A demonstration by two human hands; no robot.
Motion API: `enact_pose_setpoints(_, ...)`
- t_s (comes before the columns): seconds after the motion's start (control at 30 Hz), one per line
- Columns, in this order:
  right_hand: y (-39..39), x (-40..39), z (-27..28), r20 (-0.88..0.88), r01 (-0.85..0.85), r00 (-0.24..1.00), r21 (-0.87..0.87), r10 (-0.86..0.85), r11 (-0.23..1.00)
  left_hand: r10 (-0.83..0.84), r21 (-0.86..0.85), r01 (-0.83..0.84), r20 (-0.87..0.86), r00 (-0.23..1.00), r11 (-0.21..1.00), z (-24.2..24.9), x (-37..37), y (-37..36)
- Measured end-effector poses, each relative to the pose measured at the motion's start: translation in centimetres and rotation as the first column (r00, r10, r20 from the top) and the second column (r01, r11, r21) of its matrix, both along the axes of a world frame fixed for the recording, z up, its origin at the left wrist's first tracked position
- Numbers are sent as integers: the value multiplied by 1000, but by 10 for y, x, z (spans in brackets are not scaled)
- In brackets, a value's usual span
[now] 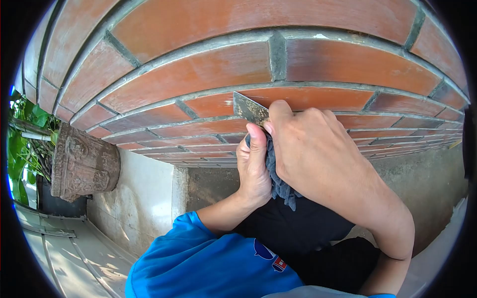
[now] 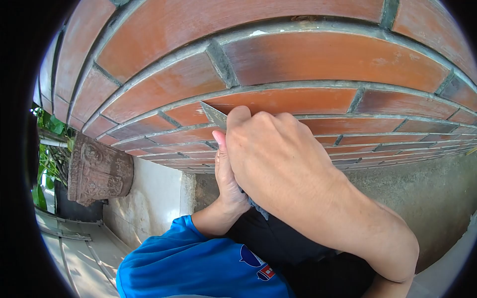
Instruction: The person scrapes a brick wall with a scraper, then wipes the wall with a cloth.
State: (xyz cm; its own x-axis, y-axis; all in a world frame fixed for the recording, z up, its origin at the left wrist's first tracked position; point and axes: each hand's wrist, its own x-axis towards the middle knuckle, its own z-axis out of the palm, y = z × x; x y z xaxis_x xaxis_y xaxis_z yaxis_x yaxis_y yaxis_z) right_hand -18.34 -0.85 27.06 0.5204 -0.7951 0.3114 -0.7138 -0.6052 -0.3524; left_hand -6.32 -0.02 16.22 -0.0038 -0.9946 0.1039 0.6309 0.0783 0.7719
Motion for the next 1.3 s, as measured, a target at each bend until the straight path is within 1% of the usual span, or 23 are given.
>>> enact_pose_setpoints(0.03, 4, 1, 1, -20, 18, 1000, -2, -18, 1000, -1, 29, 2, -41, 999, 1000, 6, -1, 1)
enact_pose_setpoints(0.07, 6, -1, 3, -59, 39, 998, 71, -35, 997, 3, 59, 2, -83, 997, 998, 9, -1, 2)
enact_pose_setpoints(0.17, 3, 6, -3, -42, -7, 999, -29, 6, 1000, -58, 48, 63, -103, 993, 997, 6, 10, -6)
enact_pose_setpoints(0.2, 4, 7, -3, -36, 3, 999, 1, -3, 1000, -79, 36, 84, -126, 989, 996, 5, 12, -7)
enact_pose_setpoints(0.27, 5, 11, -2, -24, 17, 1000, 58, -16, 998, -32, 82, 40, -102, 994, 996, 10, 7, -5)
enact_pose_setpoints(0.3, 7, 10, -1, -51, 41, 998, 97, -36, 994, -11, 108, 20, -84, 996, 994, 11, 7, -3)
enact_pose_setpoints(0.33, 9, 9, 1, -81, 67, 995, 130, -57, 989, -39, 100, 39, -4, 999, 994, 7, 8, -2)
enact_pose_setpoints(0.37, 8, 8, 2, -116, 92, 991, 156, -74, 983, -41, 80, 43, -24, 999, 996, 5, 11, -5)
enact_pose_setpoints(0.47, 2, 15, -4, 0, -5, 1000, 31, 5, 999, -53, 61, 58, -67, 996, 996, 1, 17, -9)
enact_pose_setpoints(0.57, 8, 12, 2, -64, 17, 998, 47, -14, 999, -48, 82, 54, -74, 996, 995, 1, 18, -7)
enact_pose_setpoints(0.67, 7, 14, 1, -62, 79, 995, 74, -74, 994, -70, 64, 77, -96, 993, 995, -1, 21, -9)
enact_pose_setpoints(0.73, 5, 19, 0, -59, 39, 998, 73, -34, 997, -106, 14, 107, -71, 992, 994, -4, 23, -12)
enact_pose_setpoints(0.77, 5, 20, 0, -53, 19, 998, 73, -15, 997, -103, 31, 106, -72, 992, 994, -3, 21, -11)
enact_pose_setpoints(0.87, 10, 10, -1, -8, 47, 999, 84, -46, 995, -79, 55, 82, -64, 995, 995, 1, 19, -6)
enact_pose_setpoints(0.93, 7, 14, -4, 25, 40, 999, 9, -40, 999, -68, 30, 69, -48, 997, 997, 0, 20, -5)
enact_pose_setpoints(0.97, 8, 13, -6, 39, 43, 998, -25, -42, 999, 23, 62, -20, -44, 999, 998, 2, 14, -5)
enact_pose_setpoints(1.0, 7, 13, -4, -4, 34, 999, 12, -34, 999, 113, 95, -110, -35, 993, 989, 5, 8, -6)
enact_pose_setpoints(1.07, 4, 17, -1, -74, 5, 997, 87, 2, 996, 135, 114, -134, -2, 991, 984, 8, 6, -5)
enact_pose_setpoints(1.1, 7, 15, -3, -30, 23, 999, 92, -20, 996, 146, 123, -146, 15, 989, 982, 10, 4, -3)
enact_pose_setpoints(1.13, 10, 10, -5, 9, 42, 999, 89, -43, 995, -8, 55, 11, -61, 998, 998, 5, 15, -3)
enact_pose_setpoints(1.17, 10, 8, -5, 46, 64, 997, 82, -68, 995, -10, 49, 13, -62, 998, 999, 7, 14, -3)
enact_pose_setpoints(1.23, 9, 11, -7, 45, 66, 997, -11, -66, 998, -14, 36, 16, -64, 998, 999, 11, 13, -3)
enact_pose_setpoints(1.3, 7, 11, -11, 31, 42, 999, -59, -40, 997, 102, 86, -92, -116, 988, 992, 17, 6, -7)
